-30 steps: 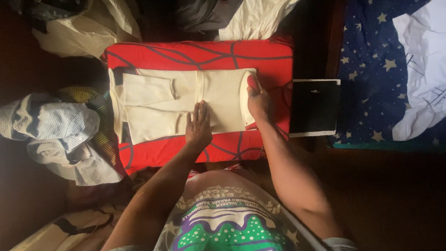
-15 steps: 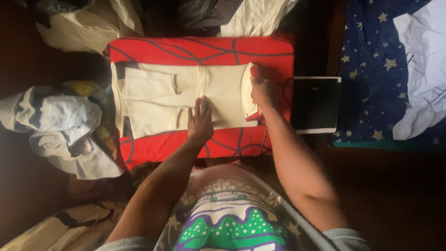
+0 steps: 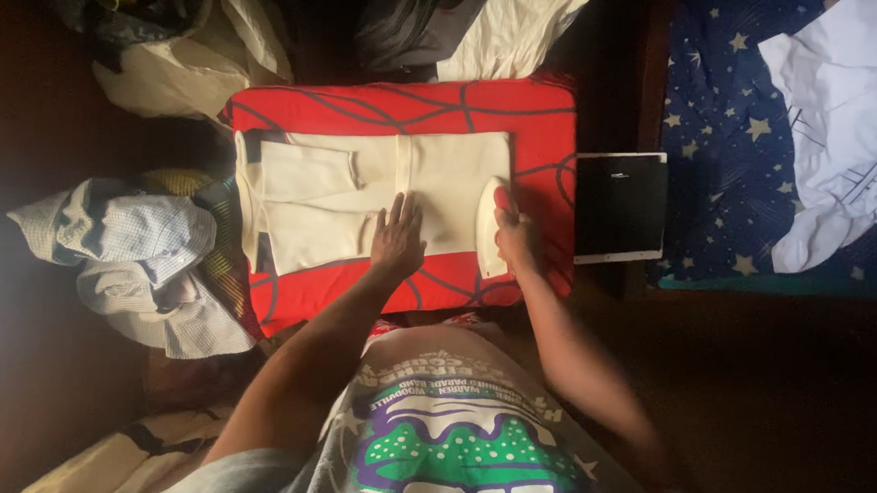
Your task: Iron a white long-sleeved shirt on a patterned surface.
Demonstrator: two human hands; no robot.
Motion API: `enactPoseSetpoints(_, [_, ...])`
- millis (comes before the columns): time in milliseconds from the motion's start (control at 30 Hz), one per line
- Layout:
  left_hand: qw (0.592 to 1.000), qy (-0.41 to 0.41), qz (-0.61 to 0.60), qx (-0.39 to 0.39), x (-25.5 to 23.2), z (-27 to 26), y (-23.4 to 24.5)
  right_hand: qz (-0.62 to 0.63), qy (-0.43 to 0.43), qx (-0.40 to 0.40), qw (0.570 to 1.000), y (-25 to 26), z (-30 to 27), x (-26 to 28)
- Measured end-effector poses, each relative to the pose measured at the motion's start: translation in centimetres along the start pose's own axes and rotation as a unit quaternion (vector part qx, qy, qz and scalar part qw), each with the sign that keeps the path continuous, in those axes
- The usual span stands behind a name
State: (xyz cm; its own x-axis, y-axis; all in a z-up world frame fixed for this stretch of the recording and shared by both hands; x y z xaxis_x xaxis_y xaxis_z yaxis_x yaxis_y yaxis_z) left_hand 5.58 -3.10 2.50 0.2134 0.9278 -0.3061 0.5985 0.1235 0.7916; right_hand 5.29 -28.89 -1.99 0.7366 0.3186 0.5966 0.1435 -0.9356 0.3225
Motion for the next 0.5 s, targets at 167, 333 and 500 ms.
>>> enactPoseSetpoints(167, [0.999, -0.02, -0.028, -0.012, 1.4, -4.7, -0.7, 0.041, -0.012, -0.004, 0.999, 0.0, -1.3, 2.9])
enactPoseSetpoints(333, [0.996, 0.011, -0.08, -0.031, 5.0, -8.9, -1.9, 0.022, -0.005, -0.007, 1.0, -0.1, 1.4, 6.8])
enactPoseSetpoints(500, [0.977, 0.11, -0.133, -0.126, 11.0, -12.0, -0.1, -0.084, -0.028, -0.009, 0.996, -0.6, 8.5, 9.0])
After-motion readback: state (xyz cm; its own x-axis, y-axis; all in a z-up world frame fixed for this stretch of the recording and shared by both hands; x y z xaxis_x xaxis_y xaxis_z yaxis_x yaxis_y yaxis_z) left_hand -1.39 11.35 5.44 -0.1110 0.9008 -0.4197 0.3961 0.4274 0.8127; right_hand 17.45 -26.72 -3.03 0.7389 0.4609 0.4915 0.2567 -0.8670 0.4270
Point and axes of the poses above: each hand's wrist, its own z-axis towards the middle knuckle, its own y-axis out of the back of the hand, x = y × z, the point moved 7 cm from there along z, towards the middle knuckle, and after that the axes turned 12 degrees about x, right-handed, at the moved point
